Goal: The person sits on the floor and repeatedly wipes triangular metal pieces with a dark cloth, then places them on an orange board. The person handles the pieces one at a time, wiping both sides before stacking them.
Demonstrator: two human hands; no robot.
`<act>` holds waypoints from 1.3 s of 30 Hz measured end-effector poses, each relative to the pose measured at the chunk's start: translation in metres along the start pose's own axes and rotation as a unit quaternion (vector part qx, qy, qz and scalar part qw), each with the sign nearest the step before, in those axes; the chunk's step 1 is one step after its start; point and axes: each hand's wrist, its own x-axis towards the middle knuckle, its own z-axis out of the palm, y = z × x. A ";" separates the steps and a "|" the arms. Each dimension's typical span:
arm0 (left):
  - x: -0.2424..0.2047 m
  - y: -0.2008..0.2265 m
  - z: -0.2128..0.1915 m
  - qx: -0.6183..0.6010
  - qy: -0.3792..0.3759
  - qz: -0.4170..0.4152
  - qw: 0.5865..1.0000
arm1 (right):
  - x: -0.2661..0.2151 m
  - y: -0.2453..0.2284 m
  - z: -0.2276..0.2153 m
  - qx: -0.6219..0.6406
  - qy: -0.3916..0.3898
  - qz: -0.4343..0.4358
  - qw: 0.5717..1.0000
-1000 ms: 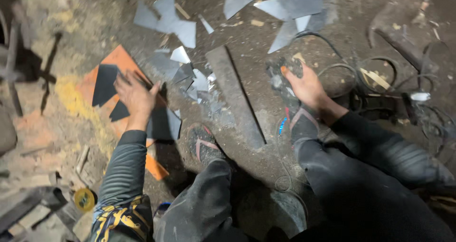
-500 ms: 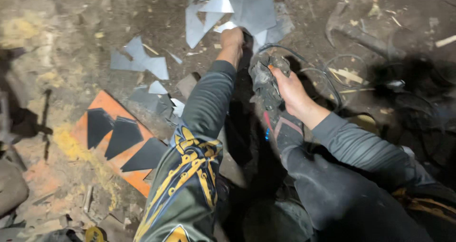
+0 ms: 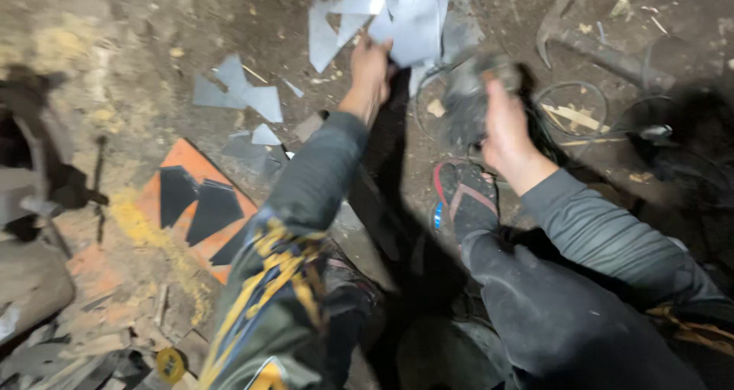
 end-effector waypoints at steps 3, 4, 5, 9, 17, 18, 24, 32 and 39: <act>-0.088 0.030 -0.049 0.059 -0.039 0.037 0.997 | 0.009 -0.002 0.015 0.045 -0.019 -0.047 0.998; -0.119 0.038 -0.063 0.085 -0.031 0.071 0.993 | 0.010 0.000 0.023 0.020 -0.032 -0.037 0.999; -0.148 0.047 -0.076 0.111 -0.024 0.105 0.988 | 0.009 0.005 0.031 -0.005 -0.045 -0.027 0.999; -0.257 0.068 -0.112 0.384 -0.035 0.159 0.909 | -0.007 0.050 0.070 -0.138 -0.141 0.009 0.980; -0.316 0.070 -0.121 -0.010 -0.259 0.156 0.953 | -0.024 0.065 0.102 0.089 -0.234 0.189 0.950; -0.313 0.073 -0.124 -0.090 -0.243 0.104 0.960 | -0.031 0.063 0.111 0.057 -0.205 0.177 0.961; -0.306 0.080 -0.144 -0.384 -0.251 -0.087 0.884 | -0.074 0.067 0.169 -0.222 -0.211 -0.087 0.948; -0.316 0.072 -0.183 -0.463 -0.310 -0.074 0.827 | -0.074 0.079 0.174 -0.550 -0.227 -0.434 0.677; -0.314 0.092 -0.184 -0.478 -0.232 -0.047 0.846 | -0.112 0.035 0.201 -0.554 -0.320 -0.453 0.622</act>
